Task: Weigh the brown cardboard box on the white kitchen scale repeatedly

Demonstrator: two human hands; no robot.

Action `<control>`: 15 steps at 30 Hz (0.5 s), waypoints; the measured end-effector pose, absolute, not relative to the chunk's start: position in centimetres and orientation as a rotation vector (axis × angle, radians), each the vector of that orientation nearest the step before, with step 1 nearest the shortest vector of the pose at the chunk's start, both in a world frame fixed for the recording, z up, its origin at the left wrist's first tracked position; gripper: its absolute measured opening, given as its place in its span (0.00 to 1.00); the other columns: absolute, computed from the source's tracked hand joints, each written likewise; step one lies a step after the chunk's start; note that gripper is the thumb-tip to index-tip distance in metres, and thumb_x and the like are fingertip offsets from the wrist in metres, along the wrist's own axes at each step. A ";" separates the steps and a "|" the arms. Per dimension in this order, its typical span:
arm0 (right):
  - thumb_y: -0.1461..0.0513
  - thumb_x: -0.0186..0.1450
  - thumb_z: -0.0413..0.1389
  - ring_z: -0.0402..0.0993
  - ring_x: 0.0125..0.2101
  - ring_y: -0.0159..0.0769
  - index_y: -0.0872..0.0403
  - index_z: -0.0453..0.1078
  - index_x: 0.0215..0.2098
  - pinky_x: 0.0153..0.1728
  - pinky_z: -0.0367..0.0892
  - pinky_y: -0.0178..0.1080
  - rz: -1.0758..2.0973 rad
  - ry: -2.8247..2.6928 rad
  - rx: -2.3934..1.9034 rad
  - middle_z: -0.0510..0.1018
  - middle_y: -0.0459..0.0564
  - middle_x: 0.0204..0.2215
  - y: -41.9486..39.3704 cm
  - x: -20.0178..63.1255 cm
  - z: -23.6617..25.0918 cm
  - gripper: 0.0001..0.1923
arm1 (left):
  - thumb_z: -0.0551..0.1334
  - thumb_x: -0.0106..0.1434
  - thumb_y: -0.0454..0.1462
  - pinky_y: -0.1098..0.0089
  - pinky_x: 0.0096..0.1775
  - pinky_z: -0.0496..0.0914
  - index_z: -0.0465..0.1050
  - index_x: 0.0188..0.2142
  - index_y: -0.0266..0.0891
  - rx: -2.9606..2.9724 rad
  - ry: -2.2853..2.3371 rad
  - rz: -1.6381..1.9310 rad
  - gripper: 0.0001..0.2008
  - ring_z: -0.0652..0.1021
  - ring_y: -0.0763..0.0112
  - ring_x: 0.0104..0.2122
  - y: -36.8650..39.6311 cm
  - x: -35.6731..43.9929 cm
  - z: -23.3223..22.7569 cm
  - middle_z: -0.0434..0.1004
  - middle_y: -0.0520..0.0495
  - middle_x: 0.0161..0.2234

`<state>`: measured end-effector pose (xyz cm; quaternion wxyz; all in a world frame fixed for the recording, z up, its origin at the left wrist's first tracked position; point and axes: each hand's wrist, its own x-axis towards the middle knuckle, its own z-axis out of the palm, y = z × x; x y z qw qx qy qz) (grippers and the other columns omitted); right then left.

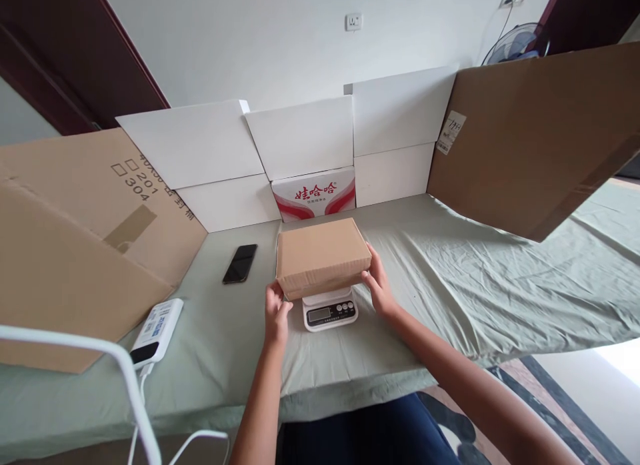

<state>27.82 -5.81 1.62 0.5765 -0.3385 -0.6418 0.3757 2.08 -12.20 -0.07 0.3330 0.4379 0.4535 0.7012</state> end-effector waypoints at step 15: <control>0.42 0.66 0.54 0.50 0.72 0.50 0.49 0.49 0.72 0.73 0.47 0.54 0.833 -1.446 -0.760 0.56 0.55 0.72 6.3 22.9 0.5 0.42 | 0.61 0.45 0.35 0.65 0.43 0.68 0.66 0.41 0.44 1.187 1.247 1.837 0.20 0.74 0.60 0.47 0.0 -0.5 0.2 0.75 0.45 0.43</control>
